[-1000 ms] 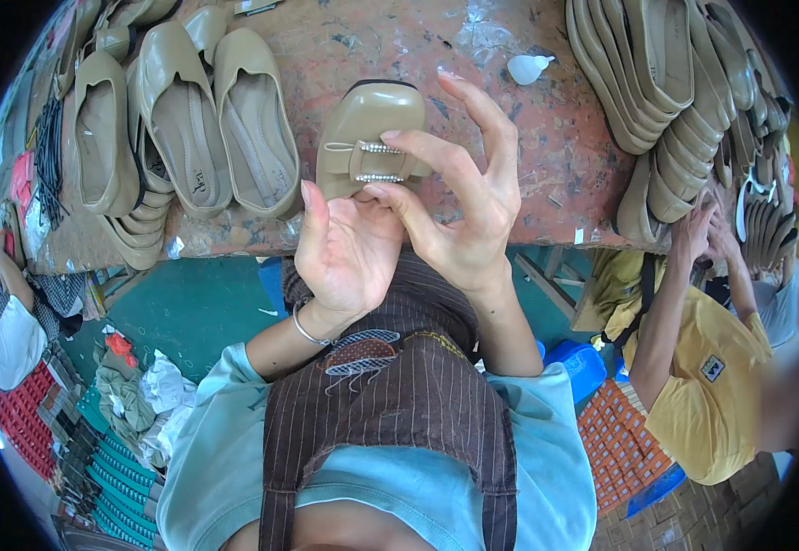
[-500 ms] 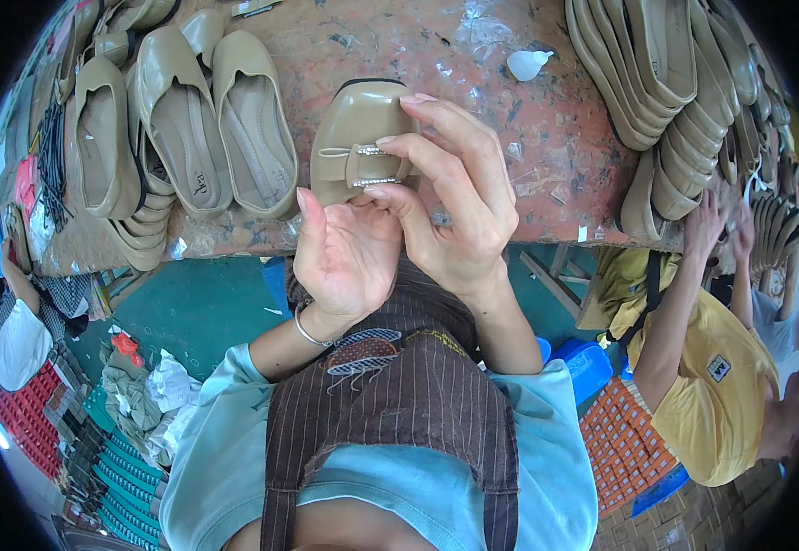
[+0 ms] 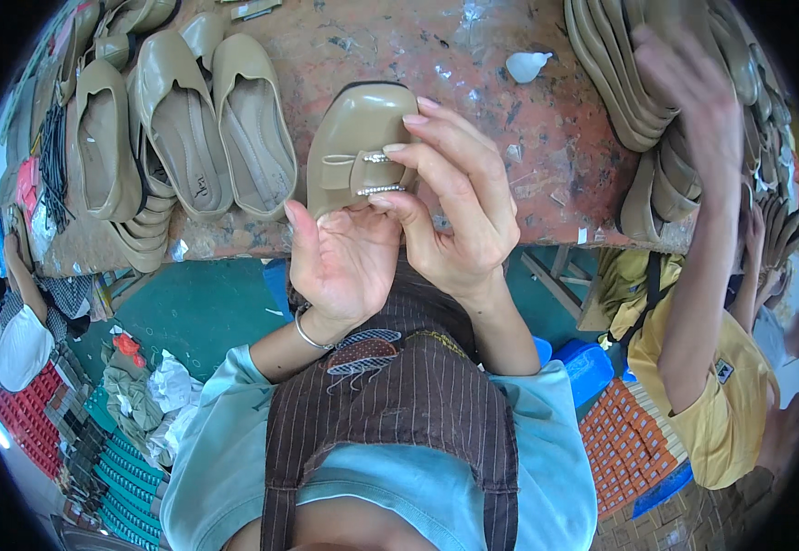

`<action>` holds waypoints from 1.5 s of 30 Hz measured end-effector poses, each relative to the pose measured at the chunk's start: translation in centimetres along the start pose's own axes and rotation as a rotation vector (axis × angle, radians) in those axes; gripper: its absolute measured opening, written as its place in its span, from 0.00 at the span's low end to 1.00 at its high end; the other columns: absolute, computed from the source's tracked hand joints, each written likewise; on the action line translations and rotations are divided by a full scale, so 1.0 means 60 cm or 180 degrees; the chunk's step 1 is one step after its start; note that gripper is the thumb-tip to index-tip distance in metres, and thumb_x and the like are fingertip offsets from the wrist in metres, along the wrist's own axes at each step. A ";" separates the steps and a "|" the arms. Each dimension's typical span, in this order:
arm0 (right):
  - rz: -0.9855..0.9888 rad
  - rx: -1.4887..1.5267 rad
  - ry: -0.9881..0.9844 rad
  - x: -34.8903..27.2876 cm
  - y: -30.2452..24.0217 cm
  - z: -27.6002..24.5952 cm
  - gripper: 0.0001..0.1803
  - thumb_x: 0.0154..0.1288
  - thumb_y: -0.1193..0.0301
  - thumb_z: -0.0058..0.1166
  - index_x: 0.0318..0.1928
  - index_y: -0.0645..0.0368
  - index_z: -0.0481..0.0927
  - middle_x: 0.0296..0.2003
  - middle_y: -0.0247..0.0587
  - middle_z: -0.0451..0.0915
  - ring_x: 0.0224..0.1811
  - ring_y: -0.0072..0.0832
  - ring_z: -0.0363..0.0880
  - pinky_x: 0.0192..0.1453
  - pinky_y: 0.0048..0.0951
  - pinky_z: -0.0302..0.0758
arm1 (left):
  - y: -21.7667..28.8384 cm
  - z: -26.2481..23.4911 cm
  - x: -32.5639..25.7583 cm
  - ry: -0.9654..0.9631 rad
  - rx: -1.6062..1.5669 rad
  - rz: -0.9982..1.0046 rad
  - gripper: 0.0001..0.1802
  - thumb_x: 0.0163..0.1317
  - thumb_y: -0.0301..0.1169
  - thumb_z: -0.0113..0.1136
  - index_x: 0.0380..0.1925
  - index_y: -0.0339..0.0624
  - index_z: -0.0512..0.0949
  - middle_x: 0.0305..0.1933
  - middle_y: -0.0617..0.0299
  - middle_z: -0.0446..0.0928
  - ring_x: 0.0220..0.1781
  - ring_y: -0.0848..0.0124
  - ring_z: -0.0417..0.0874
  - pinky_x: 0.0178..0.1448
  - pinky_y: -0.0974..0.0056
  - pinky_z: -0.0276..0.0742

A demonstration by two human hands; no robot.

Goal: Applying glue and attaching decorative metal buckles to the front of women's flat shoes.

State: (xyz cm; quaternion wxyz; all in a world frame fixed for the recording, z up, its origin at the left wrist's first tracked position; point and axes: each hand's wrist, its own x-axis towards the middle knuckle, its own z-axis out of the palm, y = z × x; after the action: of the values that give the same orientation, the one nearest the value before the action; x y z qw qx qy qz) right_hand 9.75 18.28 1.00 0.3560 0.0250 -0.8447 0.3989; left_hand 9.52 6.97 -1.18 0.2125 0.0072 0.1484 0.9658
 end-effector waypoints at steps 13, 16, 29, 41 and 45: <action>0.1673 0.0811 -0.1454 -0.093 -0.026 0.013 0.39 0.51 0.76 0.63 0.63 0.68 0.58 0.38 0.53 0.80 0.39 0.33 0.83 0.42 0.31 0.80 | 0.068 0.031 0.087 0.0808 -0.0063 -0.0872 0.16 0.66 0.29 0.57 0.51 0.36 0.73 0.48 0.60 0.78 0.50 0.72 0.79 0.57 0.64 0.77; 0.2141 0.0874 -0.1207 -0.093 -0.009 0.029 0.35 0.54 0.77 0.60 0.61 0.67 0.61 0.33 0.50 0.81 0.33 0.33 0.84 0.38 0.29 0.80 | 0.079 0.039 0.099 0.0603 0.0666 -0.1307 0.14 0.66 0.28 0.56 0.50 0.34 0.73 0.48 0.57 0.78 0.51 0.71 0.79 0.61 0.63 0.75; 0.1433 0.1351 -0.0322 0.082 0.032 -0.001 0.23 0.66 0.72 0.50 0.60 0.69 0.70 0.43 0.51 0.80 0.37 0.28 0.80 0.42 0.27 0.76 | 0.146 0.025 0.168 -0.0322 0.3473 -0.1036 0.29 0.61 0.21 0.57 0.62 0.34 0.62 0.58 0.58 0.72 0.61 0.72 0.72 0.65 0.64 0.67; 0.2126 -0.0466 0.0560 -0.021 0.185 -0.089 0.27 0.53 0.87 0.46 0.57 0.68 0.68 0.53 0.52 0.70 0.59 0.42 0.70 0.65 0.39 0.66 | 0.286 0.176 0.797 0.0218 0.3164 -0.0172 0.16 0.61 0.31 0.51 0.48 0.39 0.71 0.51 0.55 0.76 0.51 0.62 0.79 0.52 0.50 0.78; 0.2039 -0.0687 0.0222 -0.026 0.206 -0.082 0.30 0.48 0.86 0.46 0.56 0.68 0.68 0.52 0.55 0.71 0.57 0.48 0.70 0.64 0.42 0.65 | 0.316 0.199 0.918 0.0652 0.2793 0.0120 0.16 0.66 0.36 0.48 0.49 0.40 0.73 0.50 0.56 0.77 0.50 0.61 0.80 0.55 0.52 0.77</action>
State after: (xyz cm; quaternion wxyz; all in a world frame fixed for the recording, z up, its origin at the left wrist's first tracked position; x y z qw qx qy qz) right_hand 9.73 29.73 -5.95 0.2418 -0.2931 -0.8344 0.3993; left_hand -47.40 16.64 13.04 0.1559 0.0036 0.5640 0.8110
